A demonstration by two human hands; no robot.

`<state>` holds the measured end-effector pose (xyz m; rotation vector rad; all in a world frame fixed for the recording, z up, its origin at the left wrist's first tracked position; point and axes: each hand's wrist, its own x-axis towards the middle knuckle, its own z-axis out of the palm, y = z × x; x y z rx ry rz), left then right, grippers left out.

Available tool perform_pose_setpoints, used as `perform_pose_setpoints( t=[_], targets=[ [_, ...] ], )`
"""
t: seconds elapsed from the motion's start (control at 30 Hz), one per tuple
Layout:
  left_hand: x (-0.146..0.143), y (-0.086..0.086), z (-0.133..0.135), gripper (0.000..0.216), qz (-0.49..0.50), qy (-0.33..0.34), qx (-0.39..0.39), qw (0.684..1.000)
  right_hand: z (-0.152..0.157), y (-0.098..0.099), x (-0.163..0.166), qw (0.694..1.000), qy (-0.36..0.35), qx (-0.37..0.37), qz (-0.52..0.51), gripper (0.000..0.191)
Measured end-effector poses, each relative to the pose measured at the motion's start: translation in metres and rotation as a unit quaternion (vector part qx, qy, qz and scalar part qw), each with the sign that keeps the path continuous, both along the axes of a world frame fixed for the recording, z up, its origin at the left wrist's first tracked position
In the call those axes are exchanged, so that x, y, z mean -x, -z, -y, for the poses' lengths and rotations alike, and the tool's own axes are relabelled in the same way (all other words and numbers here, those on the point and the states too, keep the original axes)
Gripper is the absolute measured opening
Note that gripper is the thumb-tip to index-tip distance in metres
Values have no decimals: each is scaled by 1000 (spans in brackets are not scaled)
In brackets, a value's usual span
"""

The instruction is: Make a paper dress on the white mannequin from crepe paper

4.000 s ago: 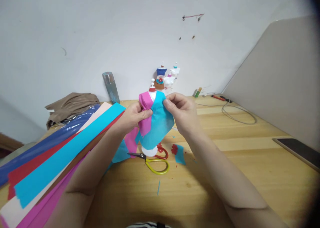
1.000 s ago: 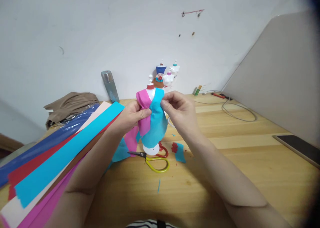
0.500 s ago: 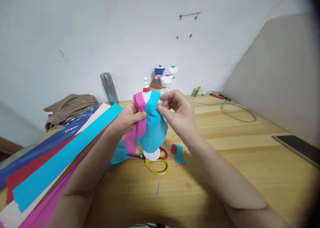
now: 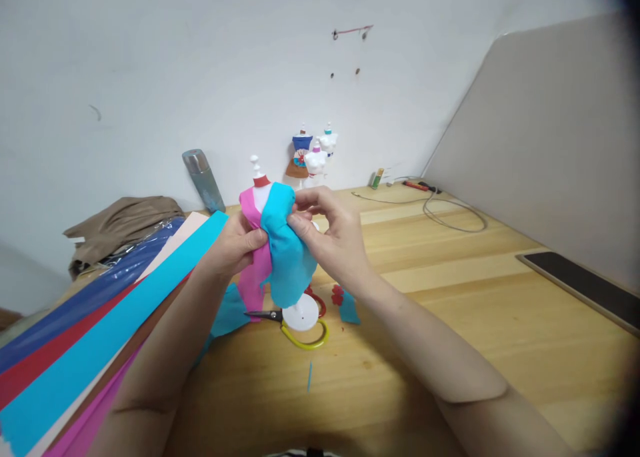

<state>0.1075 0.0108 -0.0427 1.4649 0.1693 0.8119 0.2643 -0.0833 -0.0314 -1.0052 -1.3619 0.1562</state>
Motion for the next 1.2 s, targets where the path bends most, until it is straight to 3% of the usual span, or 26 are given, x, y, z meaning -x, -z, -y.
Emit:
perform_pose_setpoints(
  t=[0.23,0.4,0.7,0.97,1.07,1.2],
  targets=[
    [0,-4,3,55,-14,-8,-7,1000,-1,3,1,1000,-25,-6,-17,12],
    [-1,-4,6,48,11,24,-15,1000,-4,1,2,991,-80,58,-92,20],
    [0,-8,10,58,-21,-11,-1,1000,-13,5,-4,972,-165,91,-143,38],
    [-1,-10,13,57,-32,18,-2,999,-17,10,-4,921,-270,183,-212,61],
    [-1,-7,12,56,-23,21,-4,1000,-20,12,-5,920,-267,185,-218,62],
    [-2,-6,11,61,-23,3,0,1000,-21,10,-9,956,-179,115,-204,53]
  ],
)
